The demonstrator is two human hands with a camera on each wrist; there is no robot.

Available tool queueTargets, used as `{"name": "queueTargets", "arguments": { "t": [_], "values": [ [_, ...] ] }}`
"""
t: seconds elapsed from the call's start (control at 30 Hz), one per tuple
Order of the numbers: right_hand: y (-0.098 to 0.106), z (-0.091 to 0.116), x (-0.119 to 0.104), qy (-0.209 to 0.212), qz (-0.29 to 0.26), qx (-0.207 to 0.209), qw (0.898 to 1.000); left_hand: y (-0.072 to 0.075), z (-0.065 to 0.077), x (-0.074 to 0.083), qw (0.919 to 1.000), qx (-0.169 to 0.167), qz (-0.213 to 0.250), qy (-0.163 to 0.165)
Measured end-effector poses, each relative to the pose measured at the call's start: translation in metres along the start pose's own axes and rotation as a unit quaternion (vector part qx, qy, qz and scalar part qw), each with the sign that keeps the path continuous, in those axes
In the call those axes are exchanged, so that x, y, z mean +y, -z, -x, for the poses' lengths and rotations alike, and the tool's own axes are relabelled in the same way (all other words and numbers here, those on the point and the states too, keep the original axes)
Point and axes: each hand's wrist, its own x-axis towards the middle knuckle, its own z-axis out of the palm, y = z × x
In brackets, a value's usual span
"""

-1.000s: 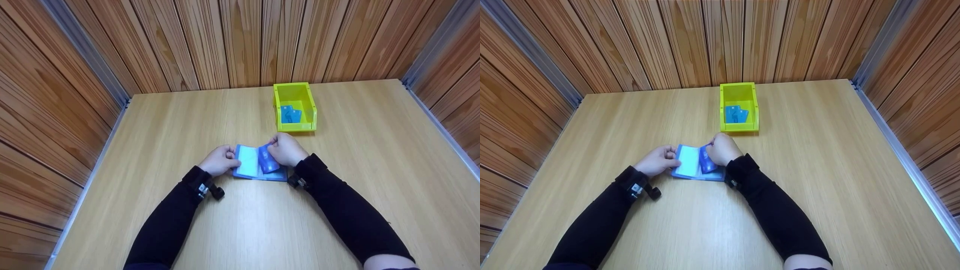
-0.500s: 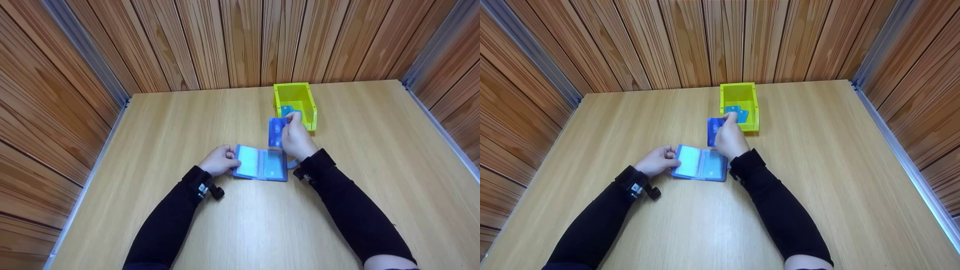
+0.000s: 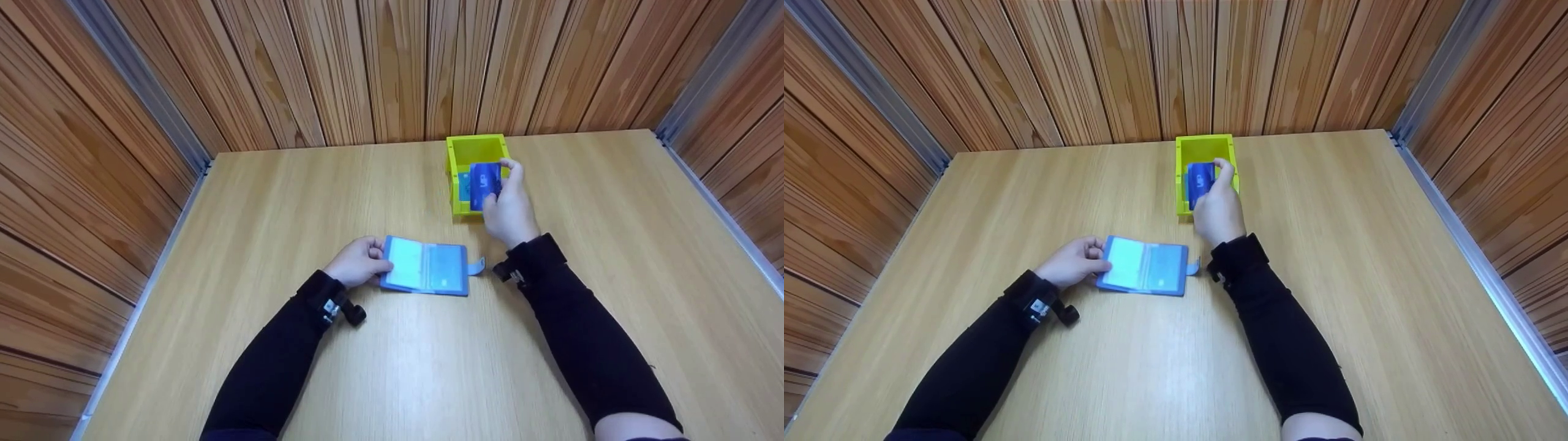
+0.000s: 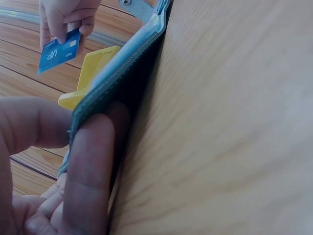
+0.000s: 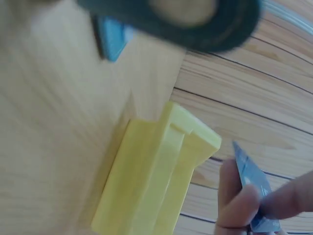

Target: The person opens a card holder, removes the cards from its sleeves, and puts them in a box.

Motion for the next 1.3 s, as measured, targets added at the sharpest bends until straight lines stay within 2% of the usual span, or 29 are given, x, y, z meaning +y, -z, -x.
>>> {"name": "queueTargets", "arguments": {
  "t": [0.13,0.23,0.33,0.7,1.03,1.3],
  "values": [
    [0.002,-0.004,0.004,-0.012,-0.007,0.037,0.999,0.0,0.0,0.0,1.0,0.0,-0.004,0.0],
    [0.001,-0.007,0.009,0.011,0.003,0.078,0.997,0.0,0.0,0.0,1.0,-0.004,-0.004,-0.004],
    [0.0,-0.009,0.013,0.018,0.018,0.097,0.995,0.0,-0.001,0.0,0.9999,-0.012,0.002,-0.007],
    [-0.002,-0.014,0.022,0.0,0.032,0.083,0.996,0.0,-0.001,-0.001,1.0,-0.007,0.002,-0.004],
    [-0.002,-0.017,0.026,-0.047,0.051,0.041,0.997,0.0,-0.001,-0.001,1.0,-0.003,-0.005,-0.007],
    [-0.005,-0.018,0.029,-0.02,0.038,0.06,0.997,0.001,0.0,0.0,1.0,-0.002,-0.003,-0.001]
  ]
}}
